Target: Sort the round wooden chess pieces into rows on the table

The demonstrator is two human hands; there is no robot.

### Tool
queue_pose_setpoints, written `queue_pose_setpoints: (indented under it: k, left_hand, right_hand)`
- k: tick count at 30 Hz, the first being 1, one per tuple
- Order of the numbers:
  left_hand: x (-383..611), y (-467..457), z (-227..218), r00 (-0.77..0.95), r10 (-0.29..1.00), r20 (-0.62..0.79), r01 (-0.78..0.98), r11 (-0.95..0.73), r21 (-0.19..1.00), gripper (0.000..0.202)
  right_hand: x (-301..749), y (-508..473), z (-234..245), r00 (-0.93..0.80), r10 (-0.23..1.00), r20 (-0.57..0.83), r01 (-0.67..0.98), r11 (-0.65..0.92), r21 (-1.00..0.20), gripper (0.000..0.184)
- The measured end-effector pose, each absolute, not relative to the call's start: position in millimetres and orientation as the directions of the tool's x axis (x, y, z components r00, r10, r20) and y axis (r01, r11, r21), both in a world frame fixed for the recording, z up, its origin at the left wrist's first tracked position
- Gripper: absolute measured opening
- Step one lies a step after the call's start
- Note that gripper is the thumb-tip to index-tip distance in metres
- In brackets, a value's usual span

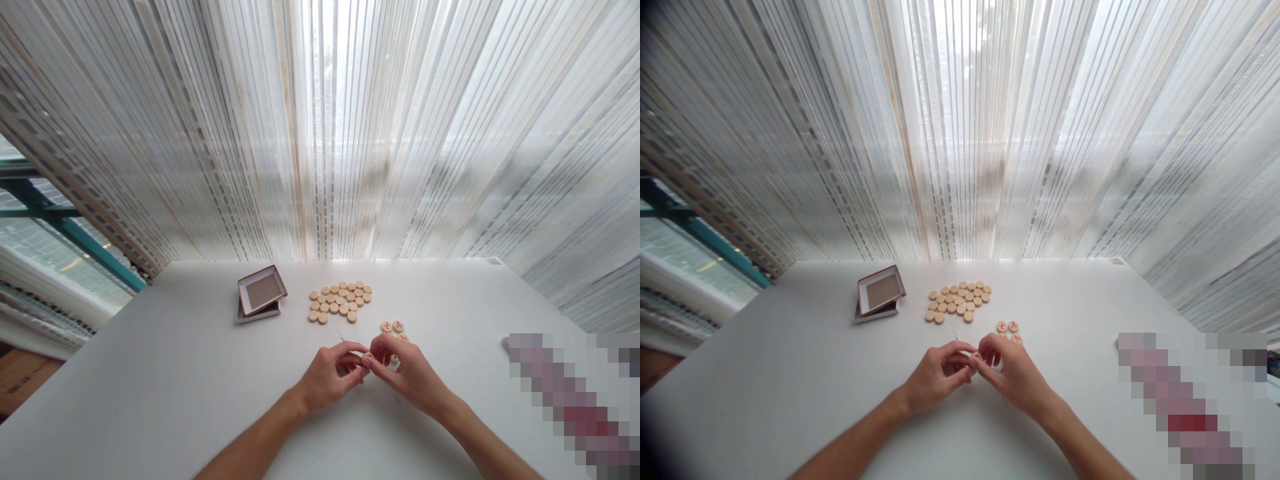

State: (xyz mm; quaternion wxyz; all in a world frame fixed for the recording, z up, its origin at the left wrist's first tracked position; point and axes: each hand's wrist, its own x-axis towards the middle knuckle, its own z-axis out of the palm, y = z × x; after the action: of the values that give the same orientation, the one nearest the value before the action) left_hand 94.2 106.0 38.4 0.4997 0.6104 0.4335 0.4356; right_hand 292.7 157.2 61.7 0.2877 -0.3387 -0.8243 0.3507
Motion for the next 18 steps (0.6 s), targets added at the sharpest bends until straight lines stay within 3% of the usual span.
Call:
queue_pose_setpoints:
  k: [18]
  left_hand:
    - [92.9, 105.8, 41.1, 0.223, 0.971, 0.090, 0.117, -0.118, 0.986, 0.034]
  right_hand:
    - [292.6, 156.7, 65.9, -0.609, 0.756, 0.240, 0.331, 0.517, -0.789, 0.019]
